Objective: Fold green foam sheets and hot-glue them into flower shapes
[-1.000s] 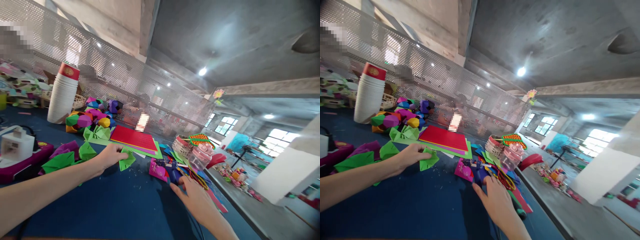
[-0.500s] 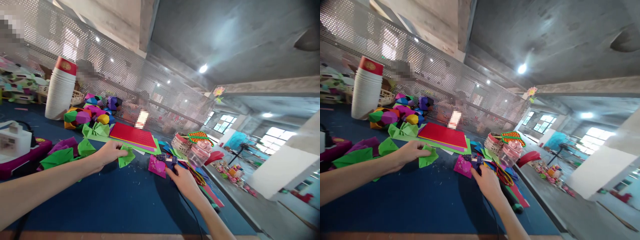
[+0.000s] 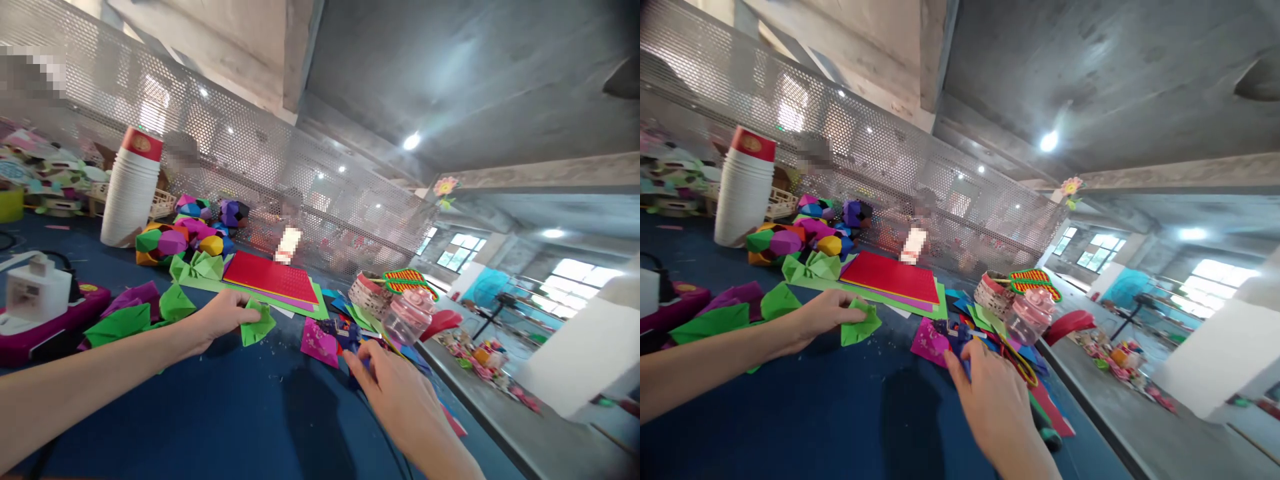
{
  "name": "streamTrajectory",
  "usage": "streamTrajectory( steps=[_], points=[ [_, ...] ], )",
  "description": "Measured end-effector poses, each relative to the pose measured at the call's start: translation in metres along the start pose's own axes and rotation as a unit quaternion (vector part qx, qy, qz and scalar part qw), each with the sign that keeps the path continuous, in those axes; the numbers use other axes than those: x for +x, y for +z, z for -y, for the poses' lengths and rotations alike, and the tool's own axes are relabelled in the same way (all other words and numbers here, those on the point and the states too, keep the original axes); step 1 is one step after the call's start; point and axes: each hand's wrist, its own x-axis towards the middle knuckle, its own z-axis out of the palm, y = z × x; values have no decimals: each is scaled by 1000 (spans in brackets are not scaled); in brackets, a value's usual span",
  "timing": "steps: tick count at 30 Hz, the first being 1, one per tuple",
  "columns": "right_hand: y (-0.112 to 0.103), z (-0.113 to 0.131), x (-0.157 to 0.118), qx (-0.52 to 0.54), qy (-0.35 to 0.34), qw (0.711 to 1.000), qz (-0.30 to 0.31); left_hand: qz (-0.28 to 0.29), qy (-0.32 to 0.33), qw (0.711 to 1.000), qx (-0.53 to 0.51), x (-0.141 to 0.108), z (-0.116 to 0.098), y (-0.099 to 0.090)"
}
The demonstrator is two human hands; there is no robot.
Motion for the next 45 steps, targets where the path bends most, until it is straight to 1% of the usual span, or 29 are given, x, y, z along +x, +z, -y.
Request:
streamTrajectory(
  steps=[1,3,5,7,9,11,12,13,15,17,20,23,25,27,30,34,39,45],
  points=[
    [-7,13,2,59,-43,997,10,-1,2,1000,3,-1,-1,1],
    [-14,41,15,178,-125,975,39,-1,11,1000,6,-1,-2,2],
    [-5,65,38,258,-158,952,47,13,20,1000,-7,-1,-3,1],
    [16,81,65,330,-154,929,61,32,28,999,-18,-1,-2,0],
    [40,88,84,412,-130,896,99,43,38,998,-11,-1,-2,-3],
    [59,88,93,487,-105,856,140,45,52,998,13,0,0,-5],
    [64,87,93,517,-95,836,157,45,58,997,26,1,1,-5],
    [68,85,92,540,-90,819,171,45,63,996,38,1,2,-6],
    [68,82,88,569,-89,795,191,46,67,995,59,3,4,-6],
    [65,79,85,579,-96,783,206,54,72,993,73,4,6,-6],
    [62,75,85,569,-109,788,207,73,92,990,77,6,7,-5],
    [63,74,87,548,-126,807,180,79,105,988,79,7,8,-5],
    [64,75,85,522,-135,828,154,69,109,987,93,7,9,-5],
    [63,77,82,484,-140,854,128,60,112,986,105,7,10,-5],
    [60,82,75,421,-152,890,85,43,109,988,101,7,11,-4],
    [58,89,68,345,-196,918,18,25,86,993,78,7,11,-2],
    [61,94,63,281,-220,934,-32,17,68,996,58,7,12,-1],
    [66,97,60,276,-220,935,-46,38,44,996,72,7,14,-3]
  ],
)
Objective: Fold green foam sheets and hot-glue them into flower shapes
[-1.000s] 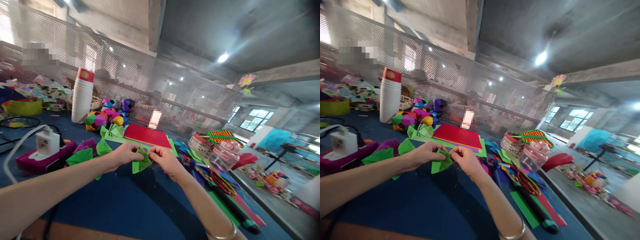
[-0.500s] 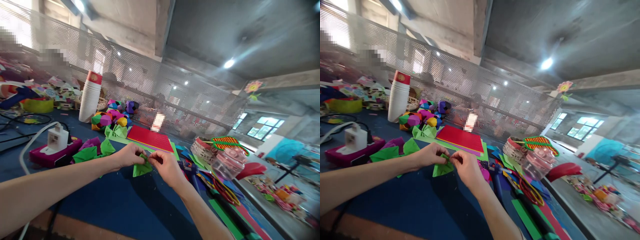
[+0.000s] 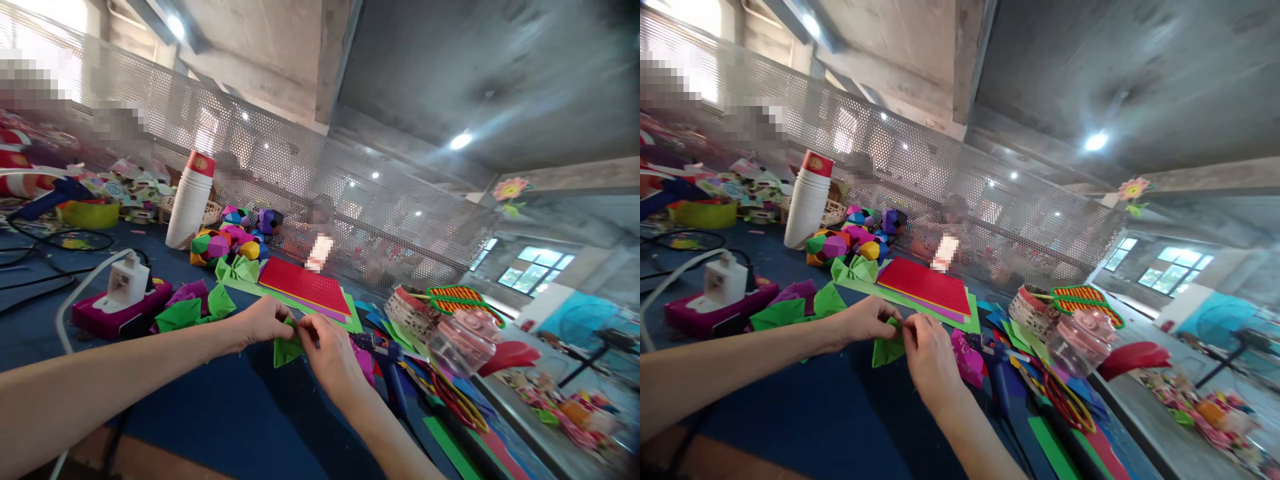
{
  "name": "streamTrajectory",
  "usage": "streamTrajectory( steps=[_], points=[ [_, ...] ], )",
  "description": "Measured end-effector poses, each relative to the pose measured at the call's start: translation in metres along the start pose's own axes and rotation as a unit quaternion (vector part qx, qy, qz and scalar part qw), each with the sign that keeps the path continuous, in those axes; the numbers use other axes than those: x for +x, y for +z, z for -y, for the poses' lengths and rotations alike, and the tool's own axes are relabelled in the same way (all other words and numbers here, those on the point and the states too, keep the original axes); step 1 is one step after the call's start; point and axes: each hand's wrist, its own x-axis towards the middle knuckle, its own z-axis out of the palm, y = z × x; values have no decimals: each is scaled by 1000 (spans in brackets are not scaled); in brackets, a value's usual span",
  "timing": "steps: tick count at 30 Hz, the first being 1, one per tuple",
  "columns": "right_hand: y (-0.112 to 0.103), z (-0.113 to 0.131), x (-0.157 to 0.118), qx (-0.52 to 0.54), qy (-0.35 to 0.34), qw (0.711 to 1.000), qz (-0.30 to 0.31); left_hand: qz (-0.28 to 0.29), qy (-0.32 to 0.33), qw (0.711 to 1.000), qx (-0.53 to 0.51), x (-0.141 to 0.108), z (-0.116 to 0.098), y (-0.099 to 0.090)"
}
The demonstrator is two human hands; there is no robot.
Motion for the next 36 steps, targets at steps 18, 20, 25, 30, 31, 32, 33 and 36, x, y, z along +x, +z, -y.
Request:
streamTrajectory(
  steps=[18,20,25,30,31,32,33,36],
  points=[
    [-3,-5,2,129,122,984,8,-72,83,988,109,3,-3,0],
    [-2,-3,1,110,109,988,-1,-81,90,985,125,2,-2,2],
    [4,0,-2,29,96,994,-34,-121,119,973,154,1,2,8],
    [5,-5,-2,94,85,991,-30,-126,108,978,130,2,2,6],
    [5,-6,-2,115,94,989,-27,-129,96,981,107,2,0,6],
    [5,-7,-1,136,107,985,-26,-131,82,985,74,2,-2,6],
    [4,-8,0,158,123,979,-26,-130,70,988,34,1,-4,6],
    [5,-8,1,202,153,967,-31,-131,39,988,-67,0,-8,9]
  ],
)
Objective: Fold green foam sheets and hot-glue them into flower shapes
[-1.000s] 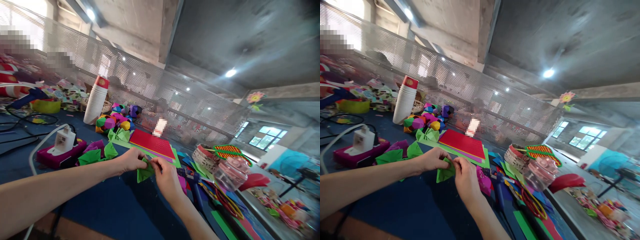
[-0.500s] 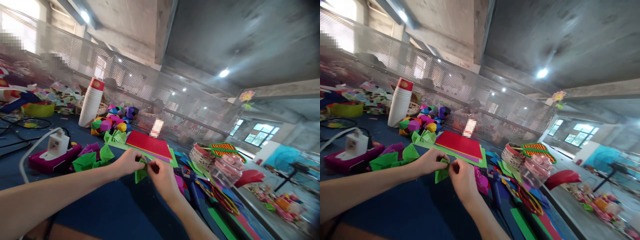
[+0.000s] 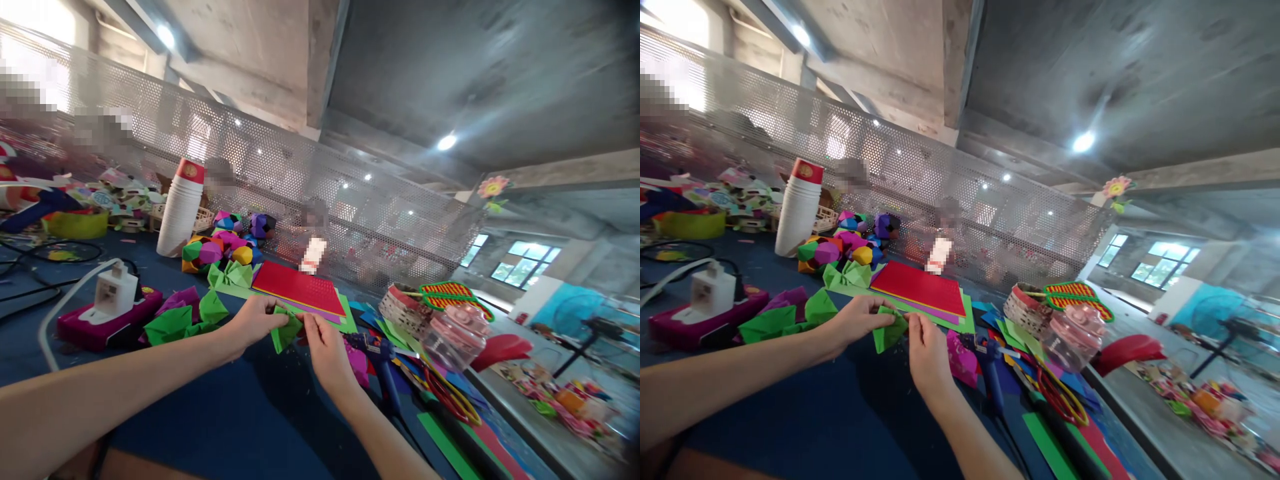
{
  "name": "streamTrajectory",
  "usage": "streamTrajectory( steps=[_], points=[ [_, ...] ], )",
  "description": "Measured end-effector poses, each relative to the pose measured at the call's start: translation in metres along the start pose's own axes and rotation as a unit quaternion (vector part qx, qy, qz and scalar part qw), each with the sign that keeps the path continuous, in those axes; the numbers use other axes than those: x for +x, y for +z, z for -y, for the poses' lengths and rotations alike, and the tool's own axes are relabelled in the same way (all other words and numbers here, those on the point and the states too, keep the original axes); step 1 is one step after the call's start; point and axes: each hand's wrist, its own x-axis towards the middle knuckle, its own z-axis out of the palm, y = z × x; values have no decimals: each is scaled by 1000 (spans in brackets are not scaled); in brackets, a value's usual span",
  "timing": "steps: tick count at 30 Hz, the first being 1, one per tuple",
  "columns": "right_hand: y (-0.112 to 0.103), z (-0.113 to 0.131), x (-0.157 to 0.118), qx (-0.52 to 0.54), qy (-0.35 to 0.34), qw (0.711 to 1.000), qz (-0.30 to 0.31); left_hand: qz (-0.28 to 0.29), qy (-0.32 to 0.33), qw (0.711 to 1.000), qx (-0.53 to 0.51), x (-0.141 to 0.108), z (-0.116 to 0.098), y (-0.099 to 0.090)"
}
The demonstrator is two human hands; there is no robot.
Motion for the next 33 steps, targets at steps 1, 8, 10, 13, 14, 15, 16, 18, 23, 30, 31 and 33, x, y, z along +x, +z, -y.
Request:
streamTrajectory(
  steps=[1,8,10,13,14,15,16,18,23,30,31,33],
  points=[
    [1,0,0,6,3,1000,5,-5,-8,1000,-15,-1,-1,1],
    [10,-9,-3,132,34,988,68,-3,11,999,-37,-1,3,2],
    [11,-9,-3,177,62,979,80,-5,9,999,-50,-1,2,2],
    [12,-5,-3,235,108,962,88,-20,9,997,-80,-2,-2,1],
    [12,-3,-3,247,120,958,86,-29,10,996,-88,-2,-3,0],
    [12,-1,-3,255,131,954,84,-39,11,995,-94,-2,-4,0],
    [12,0,-3,257,141,953,80,-49,14,994,-98,-2,-4,0],
    [12,1,-3,251,146,954,73,-60,22,993,-99,-2,-5,0],
    [12,-7,-3,200,78,971,101,-44,28,995,-90,-3,-4,2],
    [6,-15,1,-8,41,998,36,-7,126,988,84,7,12,-3],
    [4,-15,1,-31,28,999,25,0,138,985,105,8,15,-3],
    [2,-15,2,-70,-8,998,2,20,154,980,126,8,18,-3]
  ],
)
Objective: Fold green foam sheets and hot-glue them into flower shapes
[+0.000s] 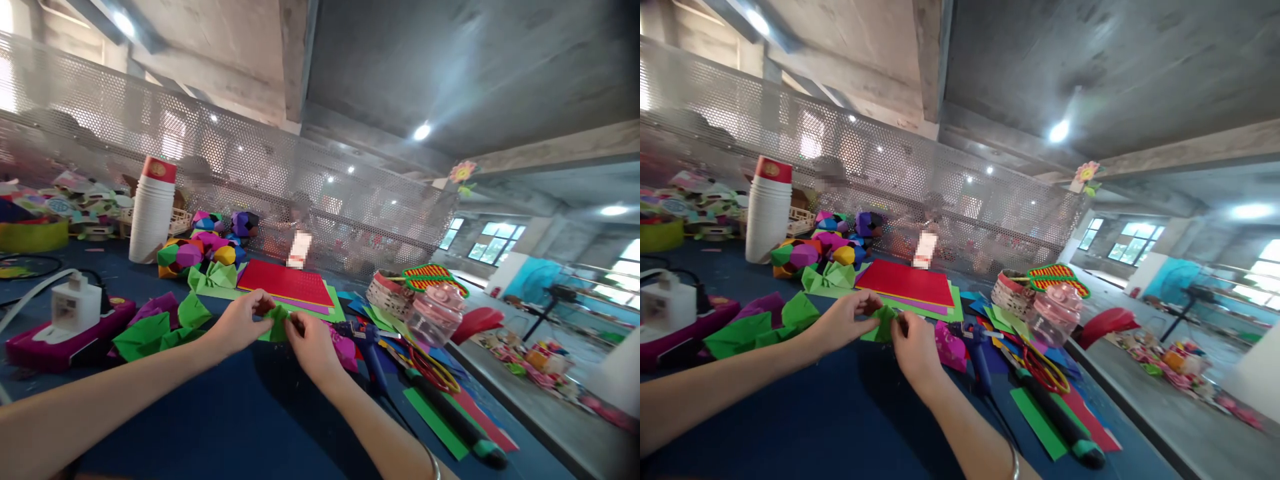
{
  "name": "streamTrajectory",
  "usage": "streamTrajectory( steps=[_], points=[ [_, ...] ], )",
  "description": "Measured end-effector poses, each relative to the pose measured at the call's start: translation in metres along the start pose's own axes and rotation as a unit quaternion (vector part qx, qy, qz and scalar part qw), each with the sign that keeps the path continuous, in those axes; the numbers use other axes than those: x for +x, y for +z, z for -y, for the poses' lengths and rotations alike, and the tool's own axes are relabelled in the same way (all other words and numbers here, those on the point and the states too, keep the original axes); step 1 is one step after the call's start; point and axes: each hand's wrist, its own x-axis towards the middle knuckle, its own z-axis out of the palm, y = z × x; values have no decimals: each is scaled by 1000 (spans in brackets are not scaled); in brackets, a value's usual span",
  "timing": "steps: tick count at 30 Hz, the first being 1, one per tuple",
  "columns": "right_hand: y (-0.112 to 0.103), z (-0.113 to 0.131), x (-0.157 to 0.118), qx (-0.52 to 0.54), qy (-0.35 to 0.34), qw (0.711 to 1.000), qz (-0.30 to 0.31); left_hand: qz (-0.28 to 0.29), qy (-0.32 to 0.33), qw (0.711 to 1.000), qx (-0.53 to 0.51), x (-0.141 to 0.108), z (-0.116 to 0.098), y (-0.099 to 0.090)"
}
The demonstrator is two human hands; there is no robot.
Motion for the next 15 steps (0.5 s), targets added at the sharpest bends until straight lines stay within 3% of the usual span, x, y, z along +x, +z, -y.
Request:
streamTrajectory(
  steps=[6,15],
  points=[
    [-6,-3,3,-54,-37,997,-27,17,19,999,30,1,-4,-5],
    [-9,-2,4,-39,-49,998,-31,31,-57,998,18,3,0,-10]
  ],
)
